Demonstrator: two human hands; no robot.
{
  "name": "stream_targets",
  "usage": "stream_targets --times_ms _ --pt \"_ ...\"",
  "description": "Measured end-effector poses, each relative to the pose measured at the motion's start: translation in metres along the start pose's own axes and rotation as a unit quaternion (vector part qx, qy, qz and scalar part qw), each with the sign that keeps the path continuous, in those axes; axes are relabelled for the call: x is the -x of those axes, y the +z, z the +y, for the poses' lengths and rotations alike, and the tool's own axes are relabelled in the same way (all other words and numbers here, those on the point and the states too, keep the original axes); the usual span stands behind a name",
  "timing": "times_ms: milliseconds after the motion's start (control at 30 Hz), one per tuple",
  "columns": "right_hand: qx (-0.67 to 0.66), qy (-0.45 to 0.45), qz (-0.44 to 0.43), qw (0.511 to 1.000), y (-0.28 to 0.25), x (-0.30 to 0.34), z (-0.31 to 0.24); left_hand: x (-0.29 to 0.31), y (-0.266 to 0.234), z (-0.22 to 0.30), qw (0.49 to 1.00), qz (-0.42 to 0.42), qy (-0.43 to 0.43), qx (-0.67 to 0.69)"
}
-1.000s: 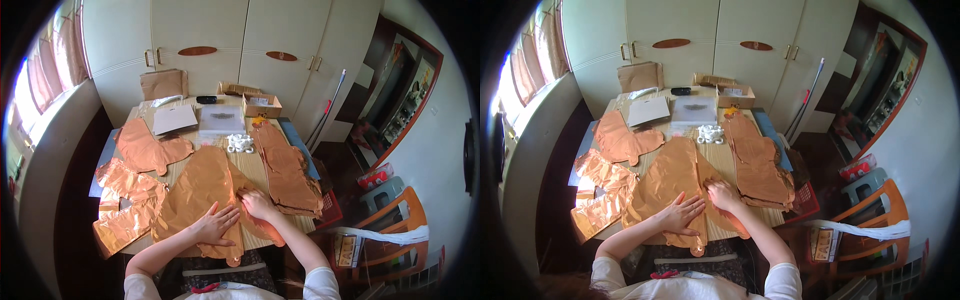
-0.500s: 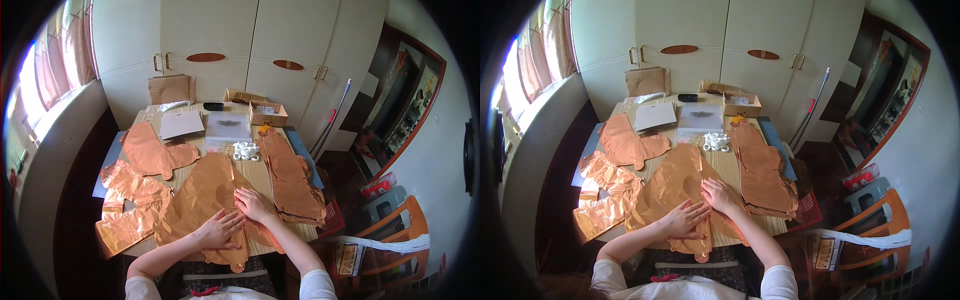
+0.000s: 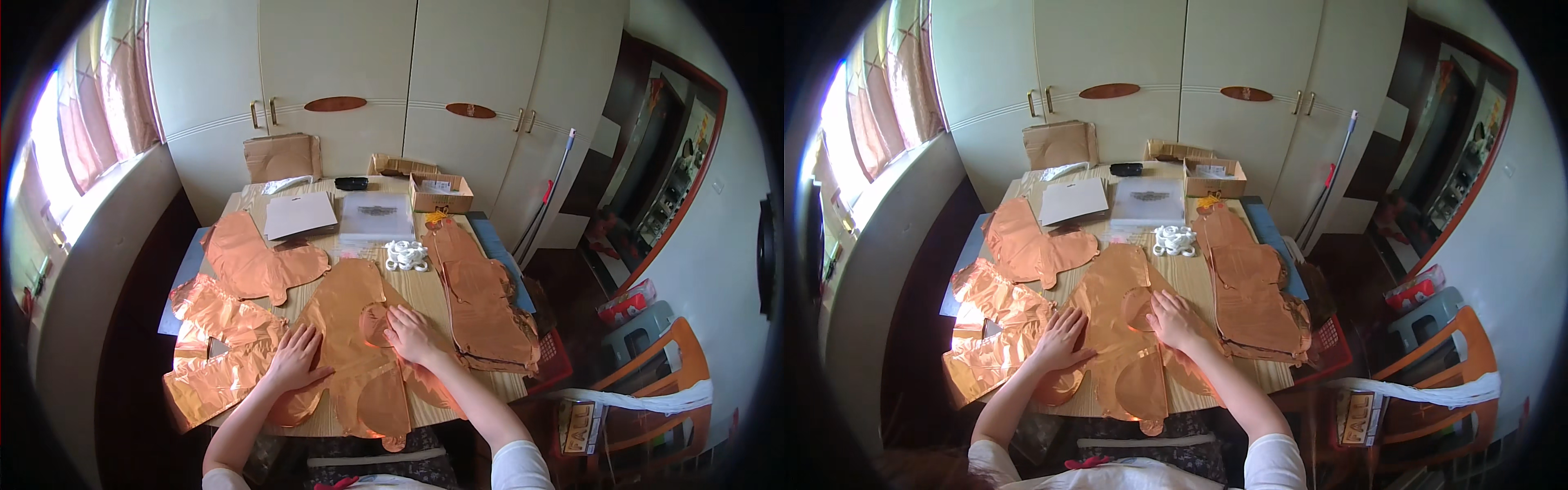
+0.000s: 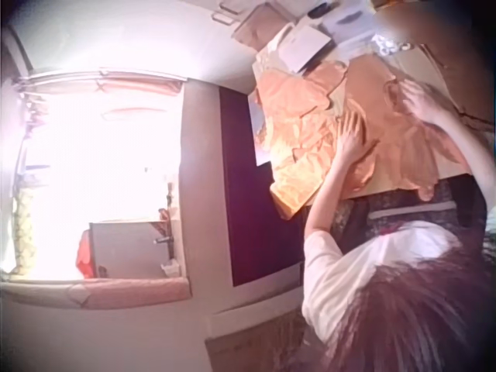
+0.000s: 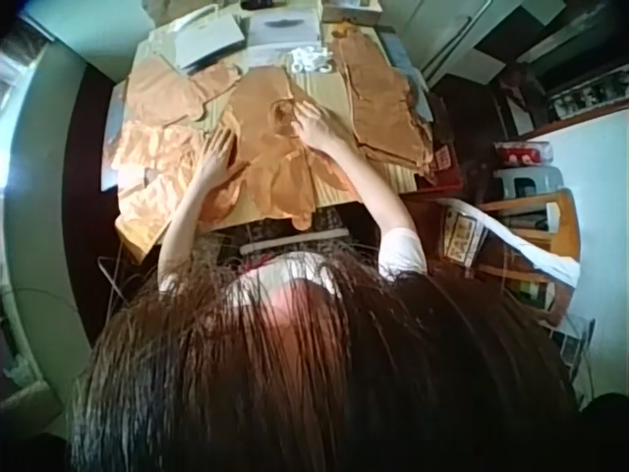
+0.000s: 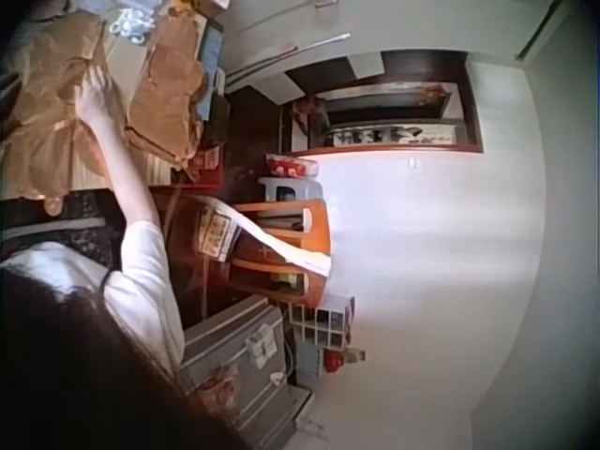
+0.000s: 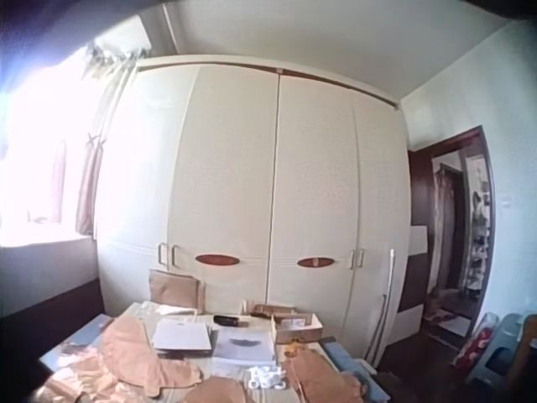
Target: Arranging and smoothing out thin copper-colored sheets on a work table.
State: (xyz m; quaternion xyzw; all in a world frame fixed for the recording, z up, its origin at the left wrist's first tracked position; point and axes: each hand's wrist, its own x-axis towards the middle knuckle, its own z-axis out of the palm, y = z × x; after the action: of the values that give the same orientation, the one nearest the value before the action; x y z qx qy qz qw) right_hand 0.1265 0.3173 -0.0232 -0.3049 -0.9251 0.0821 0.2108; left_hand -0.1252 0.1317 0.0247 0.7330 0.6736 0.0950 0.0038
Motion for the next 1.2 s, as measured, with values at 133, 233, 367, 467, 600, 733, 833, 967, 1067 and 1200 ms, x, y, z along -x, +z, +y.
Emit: stream_targets --times_ms 133,233,367,467,600,733,833,967,1067,1200 --pt "0.013 0.000 -0.032 0.999 -0.008 0.000 -0.004 -0.002 -0.002 0.004 1.000 0.006 0.002 -0.001" --pt "0.028 -0.009 -0.055 0.998 -0.010 0.000 -0.004 -0.003 -0.002 0.004 1.000 0.006 0.001 0.003" --pt "0.026 -0.015 -0.069 0.997 -0.017 -0.001 -0.009 -0.003 -0.002 0.005 1.000 0.007 0.001 0.000" --pt "0.021 -0.019 -0.065 0.997 -0.018 -0.002 -0.010 -0.003 -0.005 0.005 1.000 0.005 0.005 0.004" --pt "0.012 -0.019 -0.064 0.998 -0.017 -0.001 -0.010 -0.002 -0.005 0.004 1.000 0.028 0.014 0.001" --pt "0.021 -0.013 -0.064 0.998 -0.015 -0.001 -0.011 -0.014 -0.015 0.010 0.995 0.069 0.055 -0.036" --pt "0.027 -0.018 -0.058 0.998 -0.013 0.000 -0.008 -0.045 -0.006 0.021 0.987 0.078 0.143 -0.003" --pt "0.019 -0.018 -0.064 0.998 -0.017 0.000 -0.010 -0.087 0.004 0.047 0.973 0.096 0.208 0.039" --pt "0.035 -0.022 -0.072 0.997 -0.019 -0.004 -0.013 -0.100 0.014 0.048 0.986 -0.010 0.148 0.078" --pt "0.032 -0.011 -0.082 0.996 -0.019 -0.003 -0.010 -0.105 0.024 0.048 0.987 0.036 0.147 0.059"
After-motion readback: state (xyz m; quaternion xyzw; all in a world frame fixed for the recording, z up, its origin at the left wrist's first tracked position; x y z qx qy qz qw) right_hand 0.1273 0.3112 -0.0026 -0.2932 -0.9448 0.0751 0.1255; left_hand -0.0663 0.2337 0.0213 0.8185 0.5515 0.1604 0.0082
